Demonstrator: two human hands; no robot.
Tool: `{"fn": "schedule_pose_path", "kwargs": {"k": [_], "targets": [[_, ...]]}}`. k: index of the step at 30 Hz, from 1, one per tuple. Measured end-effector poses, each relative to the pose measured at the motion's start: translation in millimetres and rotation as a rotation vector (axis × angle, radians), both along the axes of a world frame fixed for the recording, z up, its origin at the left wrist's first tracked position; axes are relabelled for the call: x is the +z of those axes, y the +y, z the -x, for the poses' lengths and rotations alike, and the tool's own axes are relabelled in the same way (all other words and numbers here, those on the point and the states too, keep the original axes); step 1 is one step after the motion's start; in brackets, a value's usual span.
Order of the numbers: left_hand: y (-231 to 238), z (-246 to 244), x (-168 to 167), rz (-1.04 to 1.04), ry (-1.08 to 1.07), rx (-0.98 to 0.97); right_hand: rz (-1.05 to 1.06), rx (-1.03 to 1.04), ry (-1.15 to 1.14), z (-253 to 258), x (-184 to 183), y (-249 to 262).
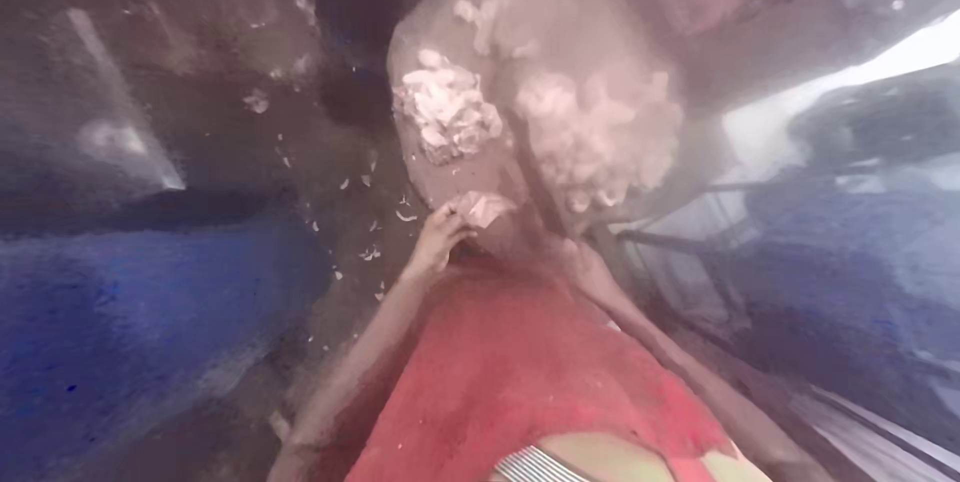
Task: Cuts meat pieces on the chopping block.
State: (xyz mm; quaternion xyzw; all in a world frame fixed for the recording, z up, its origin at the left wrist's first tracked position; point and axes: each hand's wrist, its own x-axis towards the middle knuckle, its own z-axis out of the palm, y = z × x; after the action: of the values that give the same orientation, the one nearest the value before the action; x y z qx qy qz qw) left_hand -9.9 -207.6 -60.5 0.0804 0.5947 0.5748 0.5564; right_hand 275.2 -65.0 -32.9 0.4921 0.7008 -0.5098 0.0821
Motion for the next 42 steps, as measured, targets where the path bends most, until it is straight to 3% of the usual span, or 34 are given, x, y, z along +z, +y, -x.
{"fn": "schedule_pose_path", "kwargs": {"k": [5, 8, 10, 11, 13, 15, 17, 19, 22, 25, 28, 30, 33, 35, 37, 42], "targets": [[-30, 12, -44, 0.447, 0.589, -0.392, -0.203, 0.08, 0.25, 57, 71, 9], [-53, 20, -42, 0.496, 0.699, -0.416, -0.258, 0.119, 0.529, 81, 94, 1], [-54, 25, -35, 0.486, 0.754, -0.372, -0.283, 0.196, 0.507, 87, 76, -8], [-49, 26, -32, 0.479, 0.765, -0.347, -0.261, 0.249, 0.381, 85, 57, -11], [-32, 24, -30, 0.451, 0.799, -0.33, -0.072, 0.366, 0.011, 84, 16, -8], [-10, 17, -35, 0.415, 0.886, -0.339, 0.078, 0.367, -0.108, 77, -17, -2], [12, 7, -40, 0.416, 1.071, -0.398, 0.136, 0.312, -0.072, 65, -17, 2], [25, -2, -40, 0.43, 1.202, -0.463, 0.043, 0.254, -0.036, 47, 1, -3], [29, 5, -4, 0.395, 1.053, -0.573, -0.173, 0.126, 0.033, 8, -3, -5], [30, 30, 2, 0.337, 0.784, -0.563, -0.196, -0.057, 0.029, -32, -13, -9], [44, 36, 30, 0.051, 0.438, -0.468, -0.133, -0.168, 0.014, -65, -35, -14], [65, 27, 29, 0.1, 0.613, -0.604, -0.083, -0.233, 0.005, -77, -48, -17], [84, 12, -14, 0.277, 1.056, -0.798, -0.079, -0.33, 0.005, -79, -66, -26], [100, 12, -18, 0.323, 1.074, -0.896, -0.089, -0.349, 0.006, -77, -71, -28], [130, 23, 11, 0.299, 1.027, -0.845, -0.092, -0.325, -0.021, -75, -68, -26], [227, 87, 66, 0.054, 1.087, -0.471, -0.035, -0.178, -0.123, -83, -77, -19]]}}
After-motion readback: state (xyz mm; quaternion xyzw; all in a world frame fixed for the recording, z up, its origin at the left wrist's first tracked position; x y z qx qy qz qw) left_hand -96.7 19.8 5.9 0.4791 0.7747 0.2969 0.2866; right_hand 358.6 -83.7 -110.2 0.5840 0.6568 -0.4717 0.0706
